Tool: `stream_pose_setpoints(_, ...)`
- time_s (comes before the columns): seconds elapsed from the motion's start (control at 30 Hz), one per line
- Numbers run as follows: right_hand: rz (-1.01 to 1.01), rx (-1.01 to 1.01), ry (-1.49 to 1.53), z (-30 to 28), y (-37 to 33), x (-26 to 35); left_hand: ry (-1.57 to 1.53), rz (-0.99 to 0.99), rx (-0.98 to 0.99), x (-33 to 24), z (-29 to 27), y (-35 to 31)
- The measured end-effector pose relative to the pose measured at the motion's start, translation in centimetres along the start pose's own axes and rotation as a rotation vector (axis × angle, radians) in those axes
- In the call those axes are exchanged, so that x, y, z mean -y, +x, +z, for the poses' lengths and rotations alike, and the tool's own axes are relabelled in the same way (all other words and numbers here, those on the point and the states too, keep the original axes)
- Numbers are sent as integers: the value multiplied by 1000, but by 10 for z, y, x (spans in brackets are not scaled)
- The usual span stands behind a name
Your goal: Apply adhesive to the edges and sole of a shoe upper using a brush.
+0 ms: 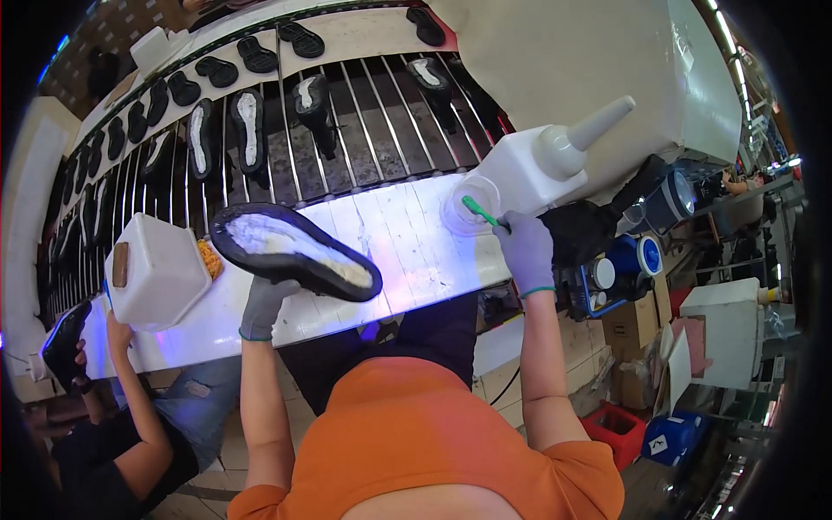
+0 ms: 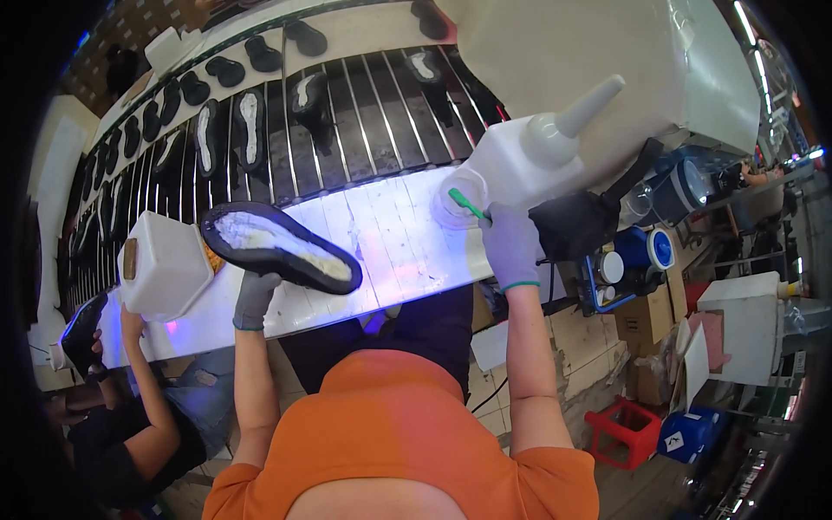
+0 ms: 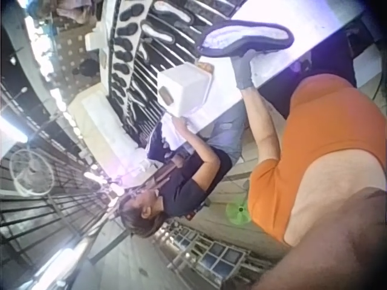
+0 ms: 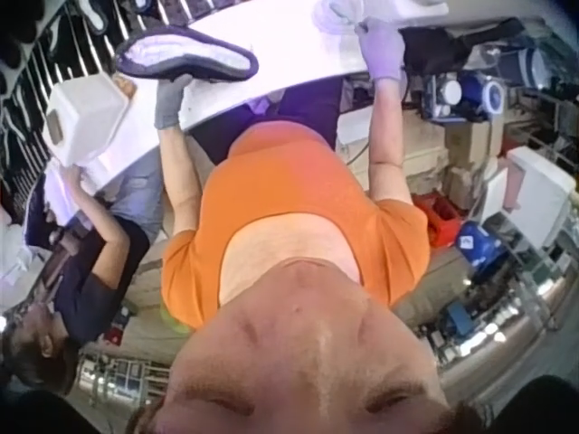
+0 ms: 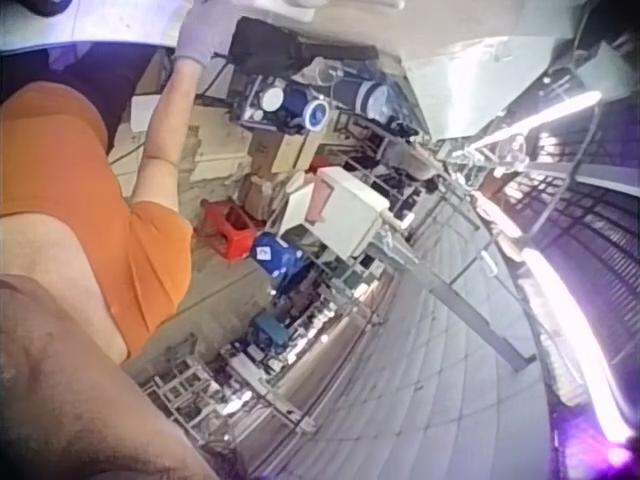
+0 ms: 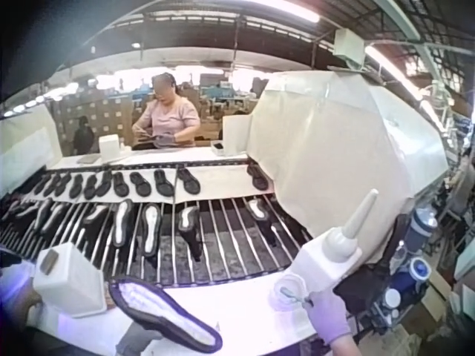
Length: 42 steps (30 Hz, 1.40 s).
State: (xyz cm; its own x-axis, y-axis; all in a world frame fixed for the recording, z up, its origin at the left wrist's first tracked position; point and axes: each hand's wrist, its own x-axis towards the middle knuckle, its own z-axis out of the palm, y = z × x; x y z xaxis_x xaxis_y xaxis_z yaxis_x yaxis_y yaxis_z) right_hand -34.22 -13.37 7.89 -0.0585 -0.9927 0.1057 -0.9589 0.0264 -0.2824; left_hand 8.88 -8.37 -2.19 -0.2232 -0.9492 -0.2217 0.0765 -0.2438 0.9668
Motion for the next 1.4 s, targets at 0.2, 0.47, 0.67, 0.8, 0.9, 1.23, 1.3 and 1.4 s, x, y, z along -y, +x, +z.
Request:
stream_pose_setpoints(0.2, -4, -23, -157, 25, 1, -5, -717, 26, -343, 14, 45, -8)
stream_pose_setpoints(0.47, 418, 229, 1010, 32, -11, -22, -1085, 145, 138, 14, 42, -34)
stream_pose_setpoints(0.67, 236, 394, 1533, 22, 10, 29, -925, -68, -259, -30, 71, -30)
stream_pose_setpoints(0.8, -184, 509, 1205, -37, 14, 88, -744, -31, -198, -95, 105, -44)
stream_pose_setpoints(0.9, -434, 541, 1108, -61, 7, 112, -587, 40, -215, -106, 108, -45)
stream_pose_setpoints(1.23, -526, 547, 946, -79, -11, 126, -353, 171, -101, -132, 113, -48)
stream_pose_setpoints(1.3, -584, 420, 907, -74, -2, 129, -336, 221, -79, -138, 118, -47)
stream_pose_setpoints(1.4, -633, 336, 879, -70, 8, 133, -306, 253, -51, -143, 122, -47)
